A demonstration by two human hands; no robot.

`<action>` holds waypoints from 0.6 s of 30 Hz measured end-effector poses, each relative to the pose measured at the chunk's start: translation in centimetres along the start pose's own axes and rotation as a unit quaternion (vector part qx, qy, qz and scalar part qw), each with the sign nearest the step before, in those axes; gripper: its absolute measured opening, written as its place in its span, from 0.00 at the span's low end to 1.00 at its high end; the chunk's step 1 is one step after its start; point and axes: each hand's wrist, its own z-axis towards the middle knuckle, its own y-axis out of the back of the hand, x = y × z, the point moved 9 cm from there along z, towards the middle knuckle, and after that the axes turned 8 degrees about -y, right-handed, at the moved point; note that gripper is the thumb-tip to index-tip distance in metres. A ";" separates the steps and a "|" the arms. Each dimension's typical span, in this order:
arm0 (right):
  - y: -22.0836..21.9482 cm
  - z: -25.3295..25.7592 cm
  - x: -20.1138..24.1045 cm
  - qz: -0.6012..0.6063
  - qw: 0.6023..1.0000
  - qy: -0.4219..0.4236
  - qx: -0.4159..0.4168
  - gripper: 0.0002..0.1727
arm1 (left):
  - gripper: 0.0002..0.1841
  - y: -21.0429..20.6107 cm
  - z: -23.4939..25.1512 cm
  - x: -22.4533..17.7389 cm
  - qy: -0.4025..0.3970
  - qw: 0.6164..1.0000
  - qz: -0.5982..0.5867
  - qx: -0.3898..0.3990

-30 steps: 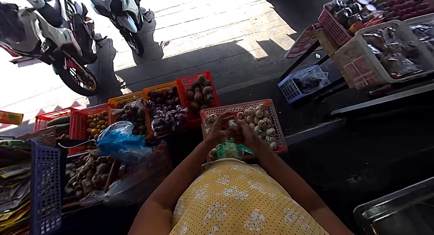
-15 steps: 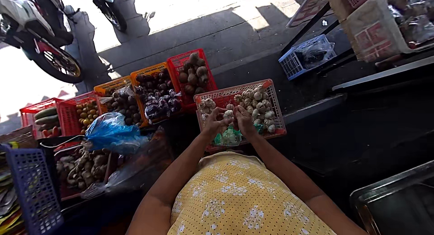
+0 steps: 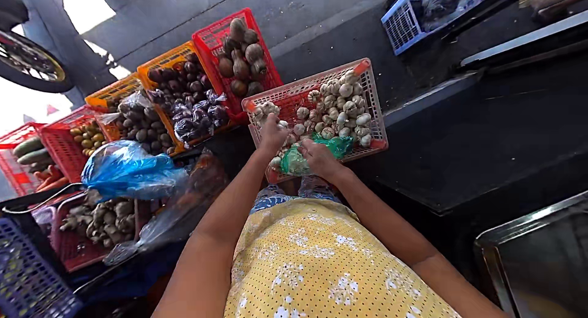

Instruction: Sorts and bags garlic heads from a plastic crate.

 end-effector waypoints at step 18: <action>-5.5 -1.2 1.2 -0.191 0.975 0.088 0.066 0.09 | 0.19 -3.5 -1.0 -0.7 0.171 0.765 -0.620 0.041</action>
